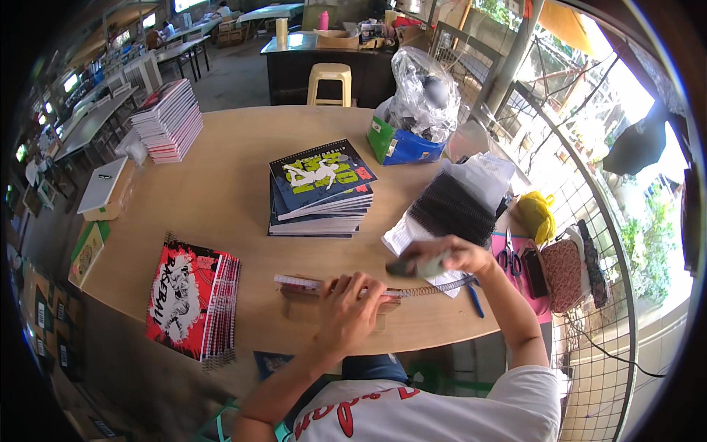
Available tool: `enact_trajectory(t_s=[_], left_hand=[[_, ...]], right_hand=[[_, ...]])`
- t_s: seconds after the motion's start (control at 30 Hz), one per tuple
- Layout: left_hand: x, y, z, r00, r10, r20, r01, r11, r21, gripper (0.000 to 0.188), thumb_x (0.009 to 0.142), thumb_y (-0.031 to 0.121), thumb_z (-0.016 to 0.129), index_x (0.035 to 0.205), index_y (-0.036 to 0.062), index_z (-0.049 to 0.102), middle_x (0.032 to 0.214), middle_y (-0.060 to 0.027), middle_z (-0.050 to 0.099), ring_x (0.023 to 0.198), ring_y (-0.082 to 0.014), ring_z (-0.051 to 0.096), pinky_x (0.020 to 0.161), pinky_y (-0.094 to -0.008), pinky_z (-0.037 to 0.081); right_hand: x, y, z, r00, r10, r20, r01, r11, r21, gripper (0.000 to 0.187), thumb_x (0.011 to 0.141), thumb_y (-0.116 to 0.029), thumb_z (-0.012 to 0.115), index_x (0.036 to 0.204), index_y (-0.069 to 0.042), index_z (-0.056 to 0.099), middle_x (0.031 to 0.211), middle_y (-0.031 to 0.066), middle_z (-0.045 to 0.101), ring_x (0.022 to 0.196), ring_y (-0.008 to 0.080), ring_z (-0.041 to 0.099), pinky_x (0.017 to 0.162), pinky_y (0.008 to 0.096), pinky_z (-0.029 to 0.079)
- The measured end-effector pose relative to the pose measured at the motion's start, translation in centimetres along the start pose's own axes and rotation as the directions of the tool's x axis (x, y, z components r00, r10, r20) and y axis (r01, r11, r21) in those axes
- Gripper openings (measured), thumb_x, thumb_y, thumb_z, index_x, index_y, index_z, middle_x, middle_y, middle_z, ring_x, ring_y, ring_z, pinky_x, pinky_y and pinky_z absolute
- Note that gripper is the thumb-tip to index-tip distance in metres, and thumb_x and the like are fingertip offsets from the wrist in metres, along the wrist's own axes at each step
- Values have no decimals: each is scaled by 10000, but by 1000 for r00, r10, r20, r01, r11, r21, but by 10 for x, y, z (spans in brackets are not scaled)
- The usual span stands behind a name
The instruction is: The person assembles spiral notebooks by aligning stacks of paper with covers and manually inserting a plastic spiral coil through the holes.
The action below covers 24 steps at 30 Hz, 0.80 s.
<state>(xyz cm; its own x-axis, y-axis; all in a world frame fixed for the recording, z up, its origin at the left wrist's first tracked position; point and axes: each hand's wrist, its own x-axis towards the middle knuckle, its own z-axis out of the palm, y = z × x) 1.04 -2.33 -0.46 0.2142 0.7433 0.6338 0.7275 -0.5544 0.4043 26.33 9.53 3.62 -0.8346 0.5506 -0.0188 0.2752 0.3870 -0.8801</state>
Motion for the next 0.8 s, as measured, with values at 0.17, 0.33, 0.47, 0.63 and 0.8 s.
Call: enact_trajectory(t_s=[0.17, 0.33, 0.47, 0.63, 0.8], left_hand=[[7, 0, -3, 1000, 11, 13, -11, 1000, -5, 165, 867, 254, 731, 920, 154, 612, 893, 19, 615, 863, -210, 610, 848, -406, 390], [7, -5, -7, 999, 20, 36, -19, 999, -34, 269, 849, 282, 753, 1023, 134, 611, 972, -16, 608, 916, -241, 615, 821, -412, 413], [8, -6, -9, 999, -11, 52, 15, 997, -74, 468, 830, 317, 775, 1200, 109, 576, 1137, -87, 572, 1025, -288, 606, 826, -432, 447], [10, -7, -10, 999, -20, 32, 23, 994, -107, 561, 803, 311, 801, 1257, 100, 546, 1213, -120, 548, 1087, -314, 584, 858, -438, 460], [10, -8, -7, 999, -32, 23, 35, 987, -154, 614, 782, 311, 821, 1279, 96, 531, 1249, -136, 532, 1123, -332, 567, 889, -453, 462]], right_hand=[[-14, 20, -8, 996, -40, 76, -4, 857, 515, 649, 912, -475, 646, 1193, 110, 667, 1247, 200, 606, 1173, 305, 554, 1021, 388, 402], [0, 7, -9, 997, -12, 82, -1, 987, 159, 555, 929, -408, 618, 1228, 58, 651, 1219, 180, 648, 1154, 255, 579, 1009, 379, 416], [8, 1, -3, 986, 165, 4, -165, 986, -35, 598, 889, -459, 640, 1162, 73, 660, 1149, 168, 661, 1103, 258, 582, 969, 379, 431], [15, -22, 6, 977, 195, 90, -170, 957, -234, 684, 816, -526, 674, 1139, 77, 691, 1164, 192, 647, 1081, 292, 594, 967, 389, 432], [12, -10, 5, 991, -27, 130, 18, 998, 64, 586, 904, -437, 621, 1254, 31, 665, 1129, 173, 638, 1069, 293, 582, 938, 398, 447]])
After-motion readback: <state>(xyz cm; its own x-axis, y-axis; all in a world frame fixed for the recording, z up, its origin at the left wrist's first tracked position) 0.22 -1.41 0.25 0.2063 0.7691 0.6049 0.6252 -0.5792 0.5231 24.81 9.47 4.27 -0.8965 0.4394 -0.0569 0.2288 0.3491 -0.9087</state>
